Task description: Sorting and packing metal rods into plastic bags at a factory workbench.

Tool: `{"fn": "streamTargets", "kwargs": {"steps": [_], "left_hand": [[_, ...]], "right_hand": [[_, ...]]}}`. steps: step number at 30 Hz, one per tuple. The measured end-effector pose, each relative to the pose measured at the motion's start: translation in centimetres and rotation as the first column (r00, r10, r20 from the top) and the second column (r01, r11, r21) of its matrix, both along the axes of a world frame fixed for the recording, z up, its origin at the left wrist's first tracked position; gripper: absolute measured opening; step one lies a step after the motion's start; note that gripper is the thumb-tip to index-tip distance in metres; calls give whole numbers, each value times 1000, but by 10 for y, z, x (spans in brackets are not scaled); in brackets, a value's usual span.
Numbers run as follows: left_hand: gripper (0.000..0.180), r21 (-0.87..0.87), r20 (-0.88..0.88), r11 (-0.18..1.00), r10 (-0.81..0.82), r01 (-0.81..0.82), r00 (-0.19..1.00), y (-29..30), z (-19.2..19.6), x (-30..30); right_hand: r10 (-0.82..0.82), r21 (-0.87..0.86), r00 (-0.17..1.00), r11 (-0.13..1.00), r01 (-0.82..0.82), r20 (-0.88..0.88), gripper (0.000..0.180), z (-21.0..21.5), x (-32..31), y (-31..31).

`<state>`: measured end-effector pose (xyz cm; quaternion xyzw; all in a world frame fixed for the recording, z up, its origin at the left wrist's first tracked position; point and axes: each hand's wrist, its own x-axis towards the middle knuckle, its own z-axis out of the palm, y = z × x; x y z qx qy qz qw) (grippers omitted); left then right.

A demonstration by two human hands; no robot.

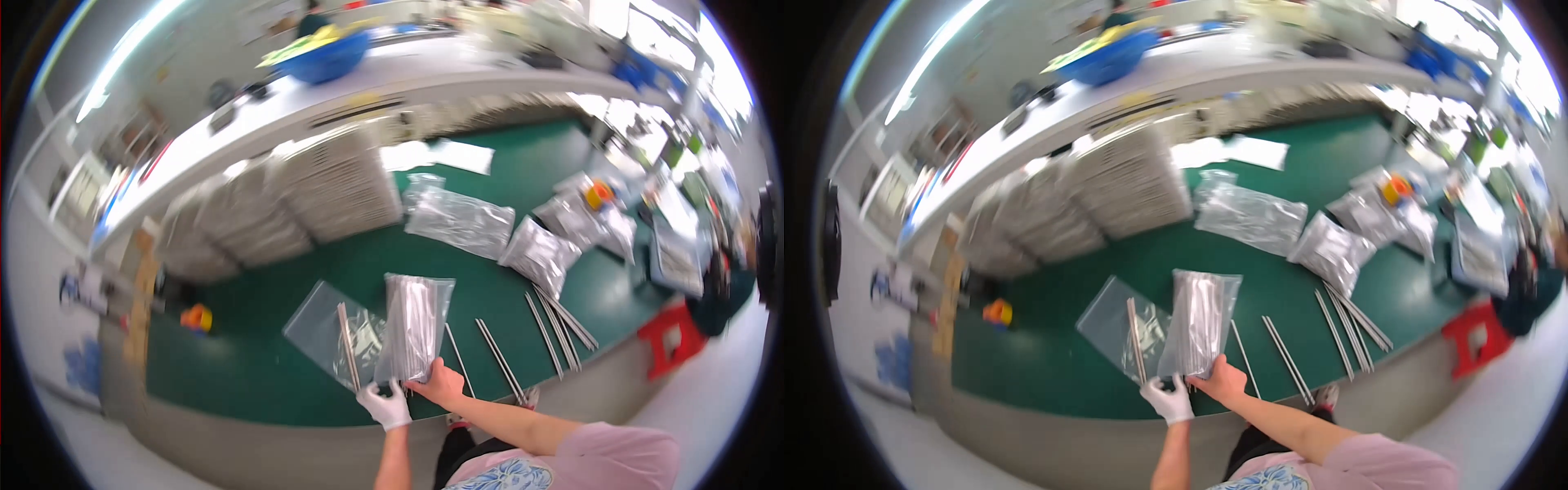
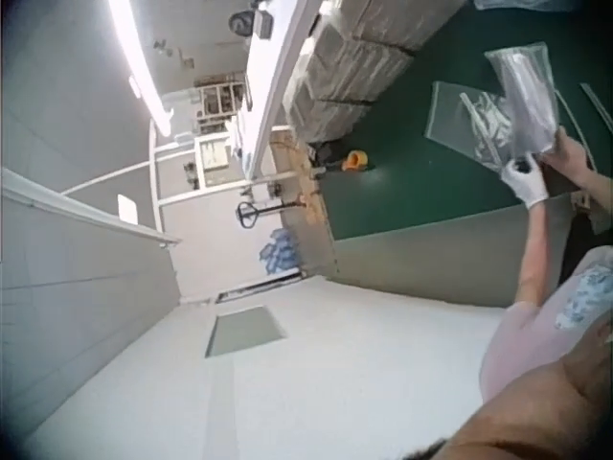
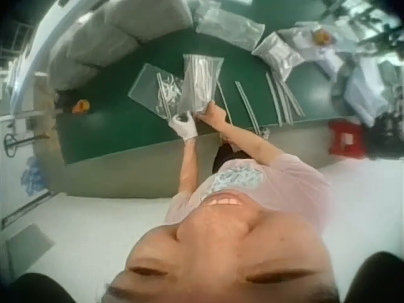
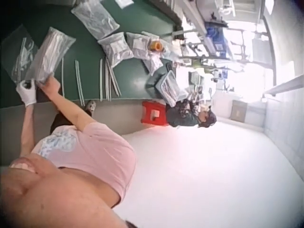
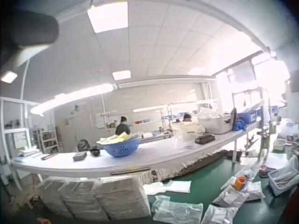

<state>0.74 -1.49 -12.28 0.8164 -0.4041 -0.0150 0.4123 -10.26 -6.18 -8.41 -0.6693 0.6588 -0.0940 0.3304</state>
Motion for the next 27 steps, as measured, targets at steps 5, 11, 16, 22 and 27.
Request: {"fn": "streamTargets", "kwargs": {"steps": [5, 11, 16, 22, 27], "left_hand": [[55, 121, -132, 959, 270, -255, 954, -24, 11, 26], [18, 420, -86, 907, 57, -16, 995, -12, -2, 34], [8, 439, -122, 896, -7, 60, 992, -14, -6, 24], [9, 279, -249, 953, -45, 116, 967, -20, -7, 25], [14, 11, -522, 987, -129, 158, 843, -21, -14, 43]], "right_hand": [[69, -75, 997, 995, -70, -24, 46, -33, 23, -10], [-99, -240, 993, 967, 82, -60, 25, -32, -11, 6], [129, 53, 970, 991, -120, -208, 26, -32, -11, 15], [259, 189, 954, 940, -285, 150, 25, -37, -14, -7], [225, 302, 930, 901, -312, 290, 18, 24, -12, -37]]}}
